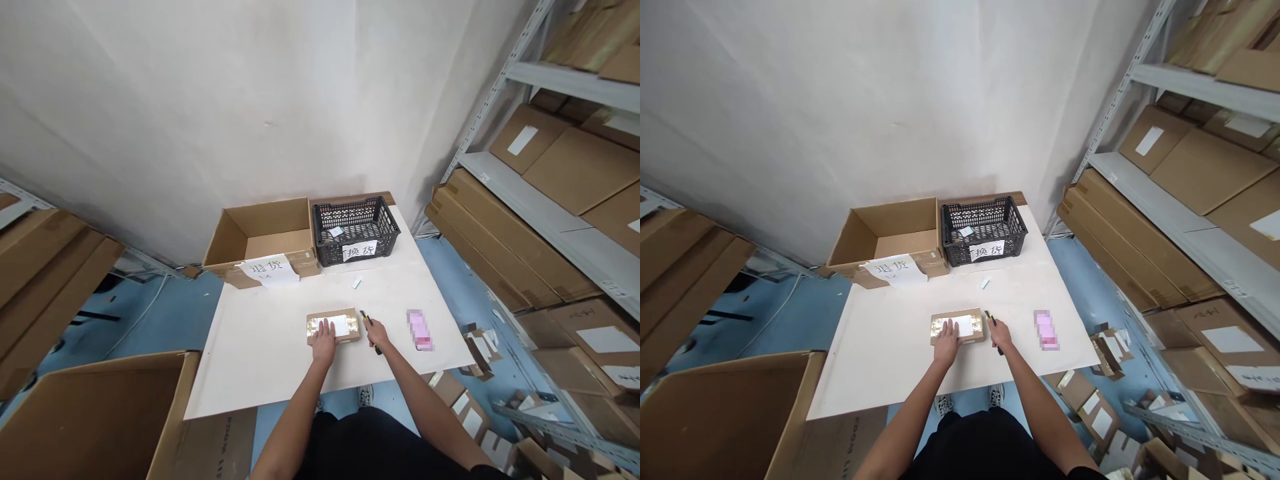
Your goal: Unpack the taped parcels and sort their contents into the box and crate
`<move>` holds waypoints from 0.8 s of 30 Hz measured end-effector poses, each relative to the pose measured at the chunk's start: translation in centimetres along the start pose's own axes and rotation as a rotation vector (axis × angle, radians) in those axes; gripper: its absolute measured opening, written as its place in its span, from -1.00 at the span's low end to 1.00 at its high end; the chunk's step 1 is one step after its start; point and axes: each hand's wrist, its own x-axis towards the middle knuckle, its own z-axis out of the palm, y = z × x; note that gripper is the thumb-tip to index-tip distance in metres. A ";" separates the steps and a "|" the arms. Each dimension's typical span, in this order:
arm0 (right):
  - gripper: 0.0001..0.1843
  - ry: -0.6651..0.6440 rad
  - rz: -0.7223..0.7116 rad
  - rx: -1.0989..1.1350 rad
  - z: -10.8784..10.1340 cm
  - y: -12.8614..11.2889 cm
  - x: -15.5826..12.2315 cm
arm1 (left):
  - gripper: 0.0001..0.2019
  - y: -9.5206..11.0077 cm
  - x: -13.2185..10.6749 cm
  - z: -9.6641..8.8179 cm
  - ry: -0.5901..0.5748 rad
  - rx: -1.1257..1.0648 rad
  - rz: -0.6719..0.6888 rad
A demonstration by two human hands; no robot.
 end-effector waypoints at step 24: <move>-0.58 -0.214 -0.038 -0.064 -1.2 1.0 -3.3 | -0.40 0.0 -0.6 -1.6 -0.051 -0.032 -0.022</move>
